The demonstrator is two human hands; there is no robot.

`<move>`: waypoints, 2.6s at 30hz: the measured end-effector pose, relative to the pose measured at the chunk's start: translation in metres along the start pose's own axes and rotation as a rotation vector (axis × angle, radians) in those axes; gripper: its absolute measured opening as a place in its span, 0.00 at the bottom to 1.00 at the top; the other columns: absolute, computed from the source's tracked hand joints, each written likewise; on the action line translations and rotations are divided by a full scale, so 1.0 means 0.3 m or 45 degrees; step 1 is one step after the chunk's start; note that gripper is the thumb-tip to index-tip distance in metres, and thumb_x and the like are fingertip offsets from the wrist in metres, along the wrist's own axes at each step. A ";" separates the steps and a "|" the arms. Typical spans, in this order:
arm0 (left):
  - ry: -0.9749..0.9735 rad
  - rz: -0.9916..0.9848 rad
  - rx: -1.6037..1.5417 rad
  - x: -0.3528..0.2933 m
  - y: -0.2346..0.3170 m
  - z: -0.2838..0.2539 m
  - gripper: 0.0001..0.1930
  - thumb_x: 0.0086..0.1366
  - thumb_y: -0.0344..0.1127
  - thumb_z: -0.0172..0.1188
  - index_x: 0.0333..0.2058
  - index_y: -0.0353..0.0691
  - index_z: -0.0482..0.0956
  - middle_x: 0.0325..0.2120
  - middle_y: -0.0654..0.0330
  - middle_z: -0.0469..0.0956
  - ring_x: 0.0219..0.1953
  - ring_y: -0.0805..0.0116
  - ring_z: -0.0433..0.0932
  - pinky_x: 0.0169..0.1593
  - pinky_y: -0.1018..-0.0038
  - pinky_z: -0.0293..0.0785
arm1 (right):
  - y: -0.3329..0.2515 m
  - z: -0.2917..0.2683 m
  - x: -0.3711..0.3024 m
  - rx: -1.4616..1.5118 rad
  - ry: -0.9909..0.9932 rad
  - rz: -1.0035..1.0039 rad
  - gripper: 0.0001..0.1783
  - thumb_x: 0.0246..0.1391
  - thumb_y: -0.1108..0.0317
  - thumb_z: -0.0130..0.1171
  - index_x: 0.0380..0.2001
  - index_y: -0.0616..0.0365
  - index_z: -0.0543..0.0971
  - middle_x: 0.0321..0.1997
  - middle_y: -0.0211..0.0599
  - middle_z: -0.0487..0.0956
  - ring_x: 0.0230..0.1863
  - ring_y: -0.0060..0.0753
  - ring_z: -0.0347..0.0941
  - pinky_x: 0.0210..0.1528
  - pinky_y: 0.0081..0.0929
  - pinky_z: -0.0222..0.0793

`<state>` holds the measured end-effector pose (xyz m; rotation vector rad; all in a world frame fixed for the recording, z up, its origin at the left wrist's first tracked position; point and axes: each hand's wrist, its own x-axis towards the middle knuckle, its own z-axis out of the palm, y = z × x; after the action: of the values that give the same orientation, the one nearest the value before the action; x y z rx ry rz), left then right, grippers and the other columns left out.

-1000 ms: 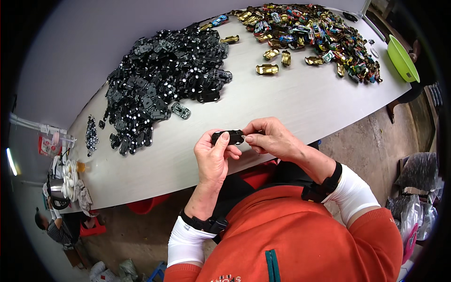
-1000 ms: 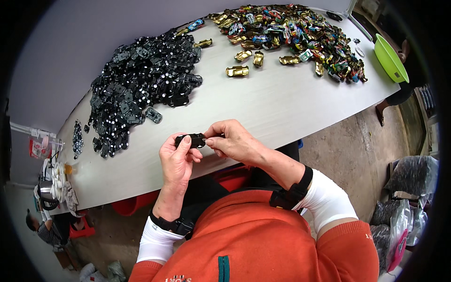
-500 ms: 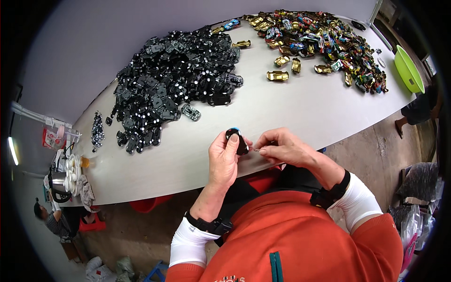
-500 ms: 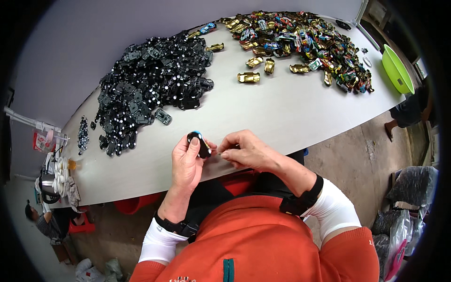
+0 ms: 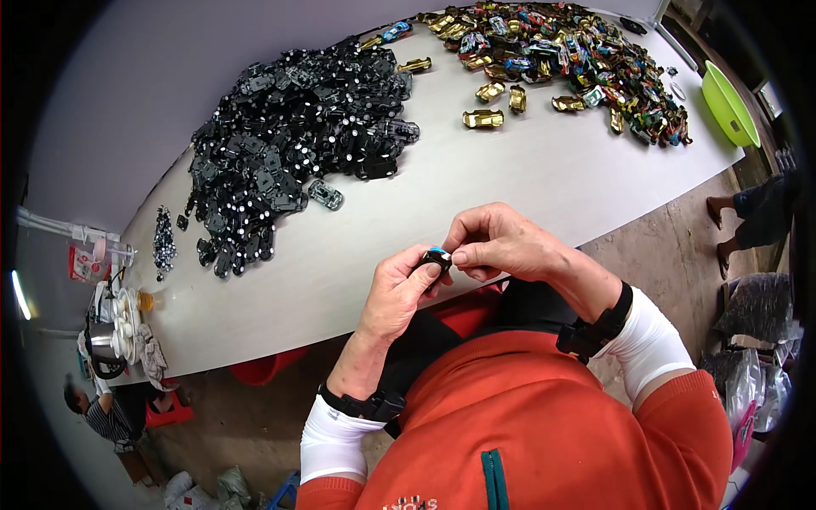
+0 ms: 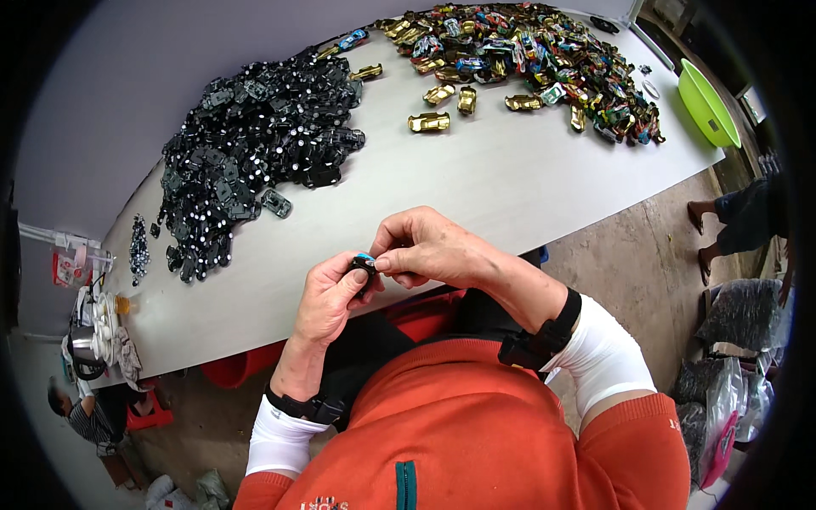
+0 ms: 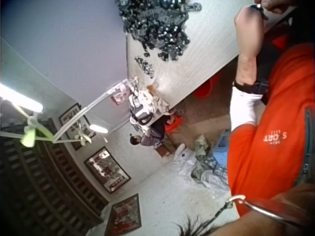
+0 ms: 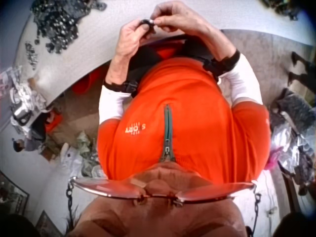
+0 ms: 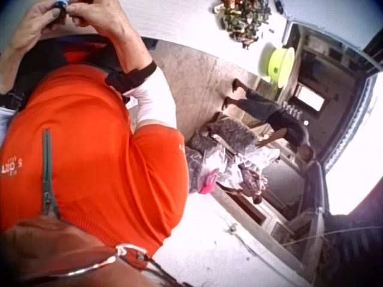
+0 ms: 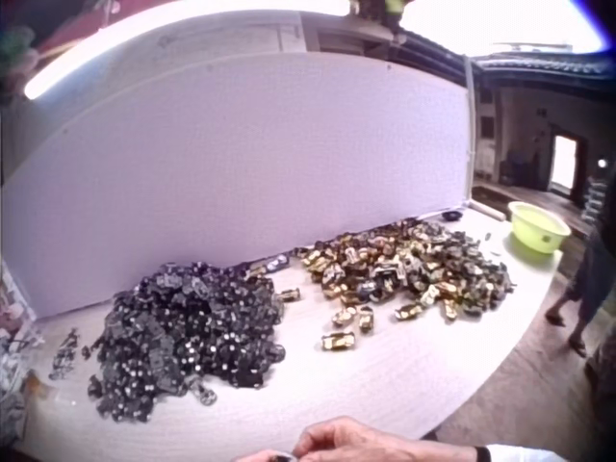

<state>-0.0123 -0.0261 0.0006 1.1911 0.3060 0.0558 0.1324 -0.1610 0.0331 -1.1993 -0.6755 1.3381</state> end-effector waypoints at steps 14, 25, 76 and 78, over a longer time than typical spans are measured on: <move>0.132 -0.054 -0.040 0.003 0.031 0.038 0.07 0.64 0.32 0.50 0.36 0.34 0.74 0.20 0.63 0.73 0.14 0.82 0.65 0.16 0.87 0.57 | 0.039 -0.004 0.008 -0.099 0.163 -0.063 0.06 0.53 0.74 0.51 0.29 0.65 0.76 0.17 0.26 0.69 0.16 0.13 0.62 0.17 0.15 0.59; 0.153 -0.011 0.032 0.010 -0.022 0.059 0.07 0.64 0.31 0.49 0.35 0.35 0.73 0.20 0.63 0.73 0.13 0.81 0.64 0.16 0.87 0.55 | 0.126 -0.009 0.042 -0.920 0.445 -0.645 0.05 0.53 0.75 0.52 0.29 0.64 0.76 0.16 0.25 0.68 0.17 0.13 0.62 0.17 0.14 0.56; 0.932 0.084 1.420 0.197 0.104 -0.454 0.18 0.42 0.36 0.66 0.29 0.30 0.73 0.23 0.53 0.73 0.27 0.62 0.73 0.33 0.69 0.70 | -0.100 -0.499 0.119 -1.616 0.800 -0.142 0.21 0.38 0.66 0.64 0.39 0.61 0.76 0.38 0.51 0.75 0.42 0.49 0.71 0.45 0.35 0.66; 0.962 0.061 1.379 0.186 0.107 -0.444 0.19 0.43 0.38 0.67 0.28 0.30 0.72 0.27 0.50 0.74 0.31 0.58 0.73 0.36 0.67 0.70 | -0.110 -0.479 0.114 -1.659 0.877 -0.165 0.22 0.37 0.65 0.65 0.39 0.62 0.76 0.41 0.49 0.74 0.43 0.48 0.71 0.45 0.35 0.66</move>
<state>0.0098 0.1178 -0.0259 2.2312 1.0563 0.4288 0.2819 -0.1597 0.0100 -2.4051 -1.0977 0.1532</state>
